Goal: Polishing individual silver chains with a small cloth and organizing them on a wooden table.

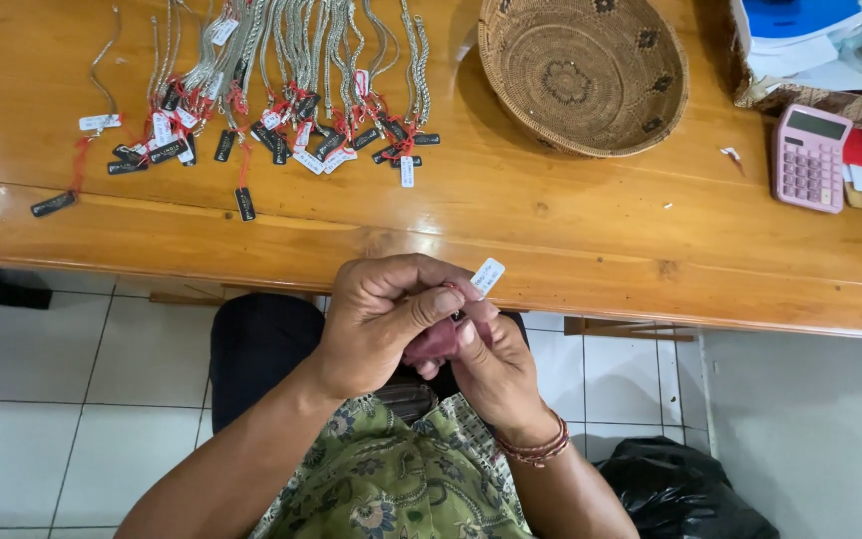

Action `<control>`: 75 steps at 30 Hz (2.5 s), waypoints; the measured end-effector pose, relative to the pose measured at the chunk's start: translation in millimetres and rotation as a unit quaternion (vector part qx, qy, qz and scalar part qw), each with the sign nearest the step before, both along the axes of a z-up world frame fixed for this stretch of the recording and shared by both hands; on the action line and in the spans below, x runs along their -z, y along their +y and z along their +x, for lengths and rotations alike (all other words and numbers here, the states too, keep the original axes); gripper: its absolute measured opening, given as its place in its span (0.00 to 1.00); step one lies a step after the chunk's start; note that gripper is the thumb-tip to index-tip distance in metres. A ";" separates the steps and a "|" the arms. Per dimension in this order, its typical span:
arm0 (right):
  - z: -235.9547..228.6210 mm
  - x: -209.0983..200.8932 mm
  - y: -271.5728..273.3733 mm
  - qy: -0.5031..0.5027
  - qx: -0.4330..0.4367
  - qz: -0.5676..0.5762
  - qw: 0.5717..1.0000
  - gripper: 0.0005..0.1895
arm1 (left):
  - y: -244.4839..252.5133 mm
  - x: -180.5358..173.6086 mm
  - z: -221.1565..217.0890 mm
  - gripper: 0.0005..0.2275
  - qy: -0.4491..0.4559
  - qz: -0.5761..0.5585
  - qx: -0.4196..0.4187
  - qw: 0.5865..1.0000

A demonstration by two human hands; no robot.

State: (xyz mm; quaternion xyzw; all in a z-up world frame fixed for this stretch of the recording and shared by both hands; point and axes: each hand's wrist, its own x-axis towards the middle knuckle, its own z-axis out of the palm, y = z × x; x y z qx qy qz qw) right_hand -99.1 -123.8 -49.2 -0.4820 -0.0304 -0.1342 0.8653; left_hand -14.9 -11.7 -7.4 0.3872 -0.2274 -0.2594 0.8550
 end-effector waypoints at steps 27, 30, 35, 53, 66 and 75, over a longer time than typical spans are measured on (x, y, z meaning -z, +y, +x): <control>-10.9 27.0 -16.0 -0.002 -0.014 -0.017 1.000 0.21 | -2.8 8.3 4.7 0.07 -0.151 0.066 -0.068 0.984; -4.7 6.6 -22.6 0.018 -0.028 -0.150 0.988 0.22 | 2.0 -0.2 6.5 0.07 -0.194 0.102 -0.132 0.967; 1.4 -18.1 -45.1 0.051 -0.017 -0.244 0.968 0.21 | 4.5 14.6 21.8 0.07 -0.268 0.146 -0.146 0.941; 55.8 -64.7 -114.1 0.150 -0.050 -0.622 0.767 0.13 | -5.9 40.6 48.5 0.09 -0.300 0.449 -0.036 0.841; 98.1 31.0 -150.6 0.066 0.265 -0.638 0.720 0.08 | -45.9 97.4 79.6 0.05 -0.397 0.559 -0.153 0.712; 73.2 19.5 -158.9 0.225 0.198 -0.512 0.805 0.14 | -68.1 102.6 82.6 0.11 -0.468 0.560 -0.215 0.649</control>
